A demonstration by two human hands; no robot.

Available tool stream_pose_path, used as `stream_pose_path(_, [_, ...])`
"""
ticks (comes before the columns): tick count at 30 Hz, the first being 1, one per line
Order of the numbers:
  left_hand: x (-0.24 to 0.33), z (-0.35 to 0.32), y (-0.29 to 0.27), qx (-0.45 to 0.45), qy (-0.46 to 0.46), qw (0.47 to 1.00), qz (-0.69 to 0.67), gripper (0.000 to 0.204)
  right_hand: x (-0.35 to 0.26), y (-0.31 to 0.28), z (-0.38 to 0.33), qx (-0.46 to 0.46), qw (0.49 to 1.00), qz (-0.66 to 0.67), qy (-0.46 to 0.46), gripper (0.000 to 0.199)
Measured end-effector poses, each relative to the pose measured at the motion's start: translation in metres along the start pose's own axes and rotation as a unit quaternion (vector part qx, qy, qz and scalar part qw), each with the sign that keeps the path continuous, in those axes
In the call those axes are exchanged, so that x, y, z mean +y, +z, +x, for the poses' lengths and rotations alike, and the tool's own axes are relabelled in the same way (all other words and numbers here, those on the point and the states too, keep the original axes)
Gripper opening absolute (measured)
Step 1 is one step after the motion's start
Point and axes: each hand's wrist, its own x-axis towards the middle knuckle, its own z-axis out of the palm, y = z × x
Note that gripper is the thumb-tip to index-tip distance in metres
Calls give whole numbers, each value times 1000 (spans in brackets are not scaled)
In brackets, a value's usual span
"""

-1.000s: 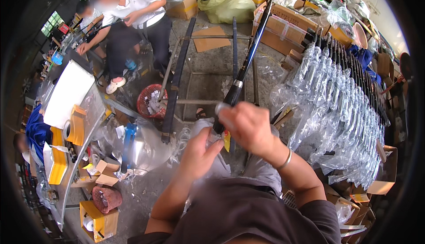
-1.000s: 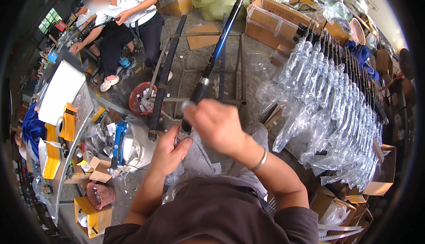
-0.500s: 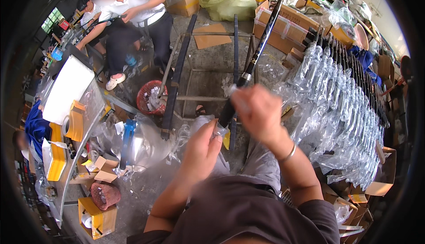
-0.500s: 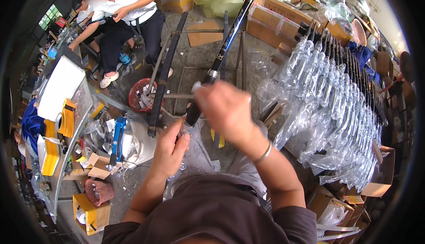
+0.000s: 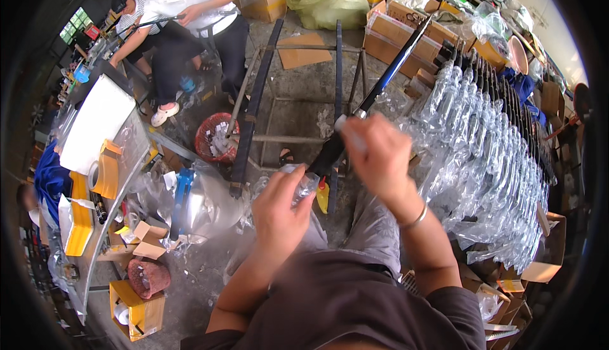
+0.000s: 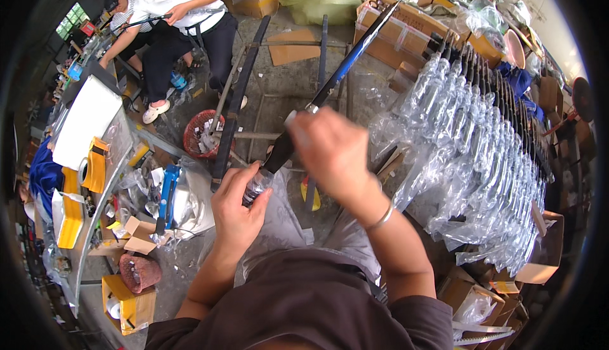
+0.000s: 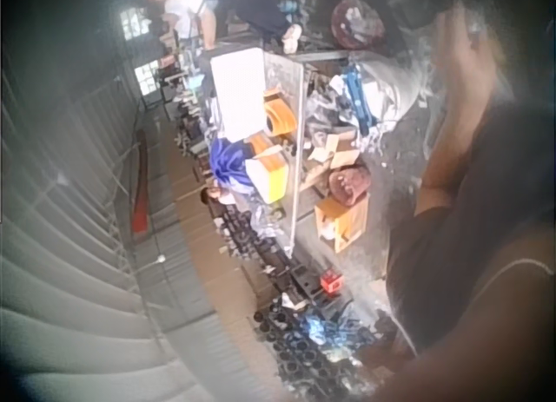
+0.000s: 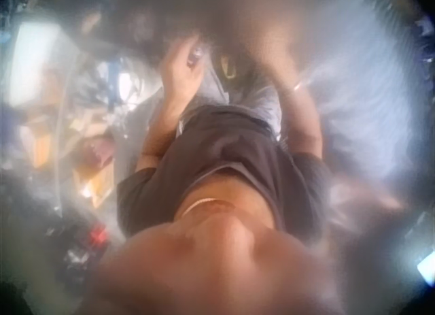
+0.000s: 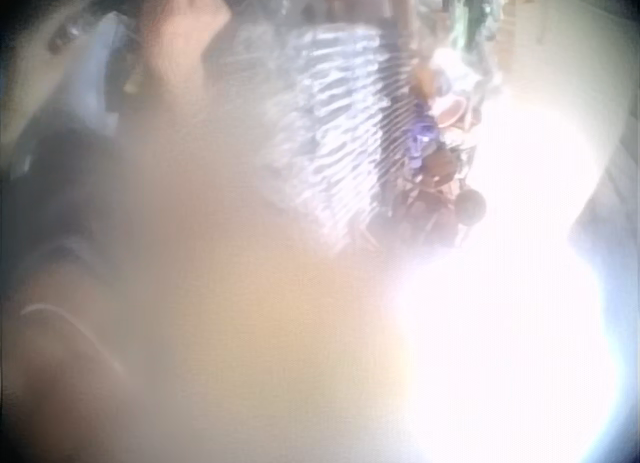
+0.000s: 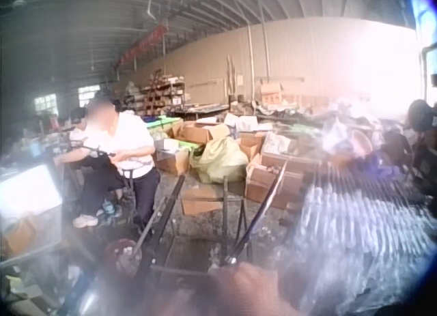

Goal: The person wipes the handle of a fishing rod with a white cloth. They pick up a yellow spray bottle and apply liquid to the rod handle, then continue wiping the surface. The person places the cleaned rod into a rack of wrapped rods and repeats the process with another rod.

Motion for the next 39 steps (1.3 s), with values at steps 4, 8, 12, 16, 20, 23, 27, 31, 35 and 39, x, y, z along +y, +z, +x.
stream_pose_path(4, [0, 1, 3, 35, 20, 999, 18, 46, -23, -1, -15, -38, 997, 20, -63, 18])
stream_pose_path(8, [-5, -3, 3, 41, 30, 997, 58, 47, -15, 2, 1, -3, 1000, -11, -9, 19])
stream_pose_path(12, [-2, -4, 0, 40, 29, 997, 65, 47, -17, -1, -7, -28, 998, 14, -61, 27])
stream_pose_path(16, [-6, -2, 1, 42, 39, 996, 72, 45, -18, -4, -4, -44, 999, -16, -3, 22])
stream_pose_path(20, [-9, -8, 1, 54, 38, 995, 77, 44, -14, -3, 4, -24, 1000, -4, 9, 21])
stream_pose_path(23, [-9, -7, 1, 56, 31, 996, 68, 44, -20, 2, 1, -22, 1000, -3, -20, 22])
stream_pose_path(27, [-8, -7, -3, 55, 24, 996, 65, 45, -17, -1, 5, -37, 998, -13, -40, 24])
stream_pose_path(31, [-8, -6, -1, 56, 22, 996, 69, 46, -31, 1, -3, -81, 996, 0, -26, 23])
stream_pose_path(35, [-10, -7, -3, 52, 21, 997, 58, 45, -9, 5, 8, -14, 1000, -6, -4, 22])
stream_pose_path(39, [-10, -4, -3, 58, 17, 997, 51, 44, -38, 5, -3, -83, 995, 14, -62, 23])
